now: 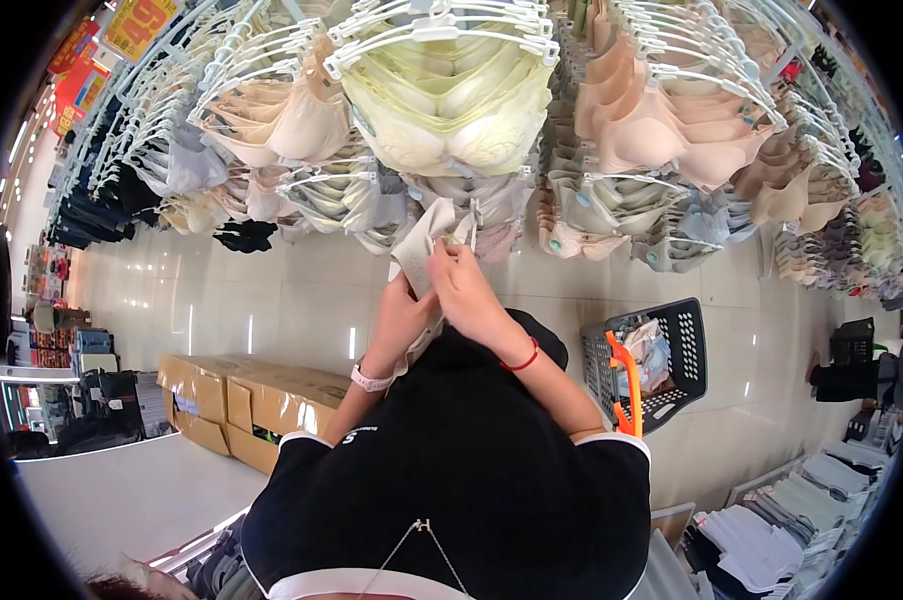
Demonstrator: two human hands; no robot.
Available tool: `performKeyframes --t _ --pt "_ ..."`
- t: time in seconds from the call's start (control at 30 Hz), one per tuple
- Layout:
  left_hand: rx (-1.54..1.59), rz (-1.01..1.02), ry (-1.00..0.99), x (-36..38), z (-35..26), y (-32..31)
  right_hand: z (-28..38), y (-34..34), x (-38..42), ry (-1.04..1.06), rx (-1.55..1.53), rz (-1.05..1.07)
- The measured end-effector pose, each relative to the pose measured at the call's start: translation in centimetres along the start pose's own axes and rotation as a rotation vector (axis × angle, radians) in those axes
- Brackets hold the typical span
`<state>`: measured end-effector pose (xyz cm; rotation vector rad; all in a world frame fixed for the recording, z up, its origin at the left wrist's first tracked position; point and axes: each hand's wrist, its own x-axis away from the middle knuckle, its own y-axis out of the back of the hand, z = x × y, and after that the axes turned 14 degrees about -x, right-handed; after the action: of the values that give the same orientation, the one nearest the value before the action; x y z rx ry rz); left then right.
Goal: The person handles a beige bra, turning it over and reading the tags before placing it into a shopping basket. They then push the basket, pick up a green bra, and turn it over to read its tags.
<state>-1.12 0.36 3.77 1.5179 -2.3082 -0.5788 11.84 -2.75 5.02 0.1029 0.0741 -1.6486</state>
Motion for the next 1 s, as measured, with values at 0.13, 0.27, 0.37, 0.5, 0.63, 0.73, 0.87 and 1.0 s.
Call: performKeyframes --t 0.13,0.27,0.37,0.5,0.63,0.73,0.87,1.0 --pt "0.334 0.149 0.041 0.6 0.9 0.0 2.6 -1.5 0.8 0.187 0.431 -0.076" --pt "0.645 -0.014 0.063 1.0 0.0 -0.2 3.6 -1.5 1.1 0.253 0.446 -0.052" --pt "0.659 -0.052 0.207 0.9 0.6 0.6 3.3 -0.5 1.2 0.314 0.292 0.011" --pt "0.636 -0.128 0.254 1.6 -1.1 1.0 3.7 -0.4 1.4 0.349 0.186 -0.005" --pt "0.675 -0.13 0.241 2.2 -1.4 1.2 4.1 -0.5 1.7 0.351 0.106 -0.016" --pt "0.641 -0.102 0.213 2.6 -3.2 2.1 4.1 -0.6 1.7 0.363 0.092 -0.007" --pt "0.615 -0.096 0.138 2.6 -3.6 2.3 4.7 -0.2 1.4 0.386 0.152 0.036" --pt "0.696 -0.045 0.111 2.2 -2.9 2.5 5.6 0.6 1.6 0.38 0.242 0.101"
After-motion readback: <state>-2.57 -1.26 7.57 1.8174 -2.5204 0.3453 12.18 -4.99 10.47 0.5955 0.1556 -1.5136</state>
